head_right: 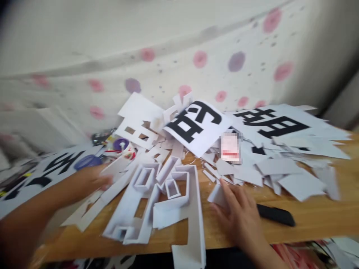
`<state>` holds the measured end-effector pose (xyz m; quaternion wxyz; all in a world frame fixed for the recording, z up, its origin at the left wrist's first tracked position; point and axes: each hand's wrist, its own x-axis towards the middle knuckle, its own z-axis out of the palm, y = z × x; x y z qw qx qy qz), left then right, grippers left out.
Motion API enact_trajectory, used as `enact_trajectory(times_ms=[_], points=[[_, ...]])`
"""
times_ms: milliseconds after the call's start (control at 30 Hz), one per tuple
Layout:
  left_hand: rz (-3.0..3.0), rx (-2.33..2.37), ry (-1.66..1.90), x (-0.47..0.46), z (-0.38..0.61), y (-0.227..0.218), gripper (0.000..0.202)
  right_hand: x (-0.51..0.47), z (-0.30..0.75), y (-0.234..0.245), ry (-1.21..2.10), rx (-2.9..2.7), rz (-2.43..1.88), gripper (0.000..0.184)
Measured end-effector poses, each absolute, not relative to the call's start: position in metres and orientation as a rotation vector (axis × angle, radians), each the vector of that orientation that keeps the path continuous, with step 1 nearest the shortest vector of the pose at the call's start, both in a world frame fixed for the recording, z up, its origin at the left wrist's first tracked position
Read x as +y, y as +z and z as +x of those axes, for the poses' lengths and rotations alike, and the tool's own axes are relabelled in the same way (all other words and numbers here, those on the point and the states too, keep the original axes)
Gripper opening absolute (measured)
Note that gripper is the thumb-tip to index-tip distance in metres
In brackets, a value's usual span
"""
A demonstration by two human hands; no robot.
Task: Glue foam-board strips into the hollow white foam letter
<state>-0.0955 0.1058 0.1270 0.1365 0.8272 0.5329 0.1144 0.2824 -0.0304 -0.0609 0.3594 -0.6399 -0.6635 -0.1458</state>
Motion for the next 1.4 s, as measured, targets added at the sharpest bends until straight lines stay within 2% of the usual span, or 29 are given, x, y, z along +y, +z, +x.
enact_trajectory(times_ms=[33, 133, 300, 433, 567, 667, 767, 867, 1000, 1133, 1267, 1400], points=[[2.342, 1.628, 0.164, 0.118, -0.094, 0.127, 0.017, -0.03, 0.283, -0.065, -0.413, -1.706, -1.661, 0.072], [2.293, 1.733, 0.008, 0.158, -0.079, 0.118, 0.017, -0.026, 0.286, -0.07, -0.462, -1.709, -1.667, 0.07], [2.382, 1.744, -0.027, 0.212, -0.037, 0.083, 0.033, -0.023, 0.286, -0.07, -0.521, -1.742, -1.67, 0.068], [2.558, 1.649, 0.231, 0.233, -0.017, 0.066, 0.039, -0.024, 0.285, -0.07, -0.567, -1.71, -1.679, 0.061], [2.658, 1.524, 0.576, 0.226, -0.015, 0.065, 0.053, -0.027, 0.287, -0.068, -0.536, -1.722, -1.62, 0.045], [2.661, 1.454, 0.777, 0.195, -0.028, 0.066, 0.037, -0.031, 0.288, -0.065, -0.492, -1.603, -1.688, 0.034], [2.65, 1.383, 0.925, 0.14, -0.049, 0.064, 0.026, -0.035, 0.284, -0.054, -0.328, -1.335, -1.739, 0.031], [2.664, 1.18, 1.092, 0.076, -0.065, 0.057, 0.019, -0.036, 0.272, -0.027, -0.073, -1.227, -1.484, 0.025], [2.772, 0.939, 0.831, 0.018, -0.065, 0.043, 0.025, -0.026, 0.238, 0.021, 0.144, -1.93, -1.162, 0.011], [2.87, 0.861, 0.579, 0.005, -0.058, 0.027, 0.034, -0.012, 0.205, 0.039, 0.05, -2.446, -1.247, 0.016], [2.855, 0.822, 0.632, 0.009, -0.057, 0.014, 0.032, -0.009, 0.192, 0.032, -0.018, -2.598, -1.443, 0.013], [2.79, 0.798, 0.748, 0.01, -0.057, 0.009, 0.033, -0.009, 0.189, 0.027, 0.046, -2.635, -1.462, 0.013]])
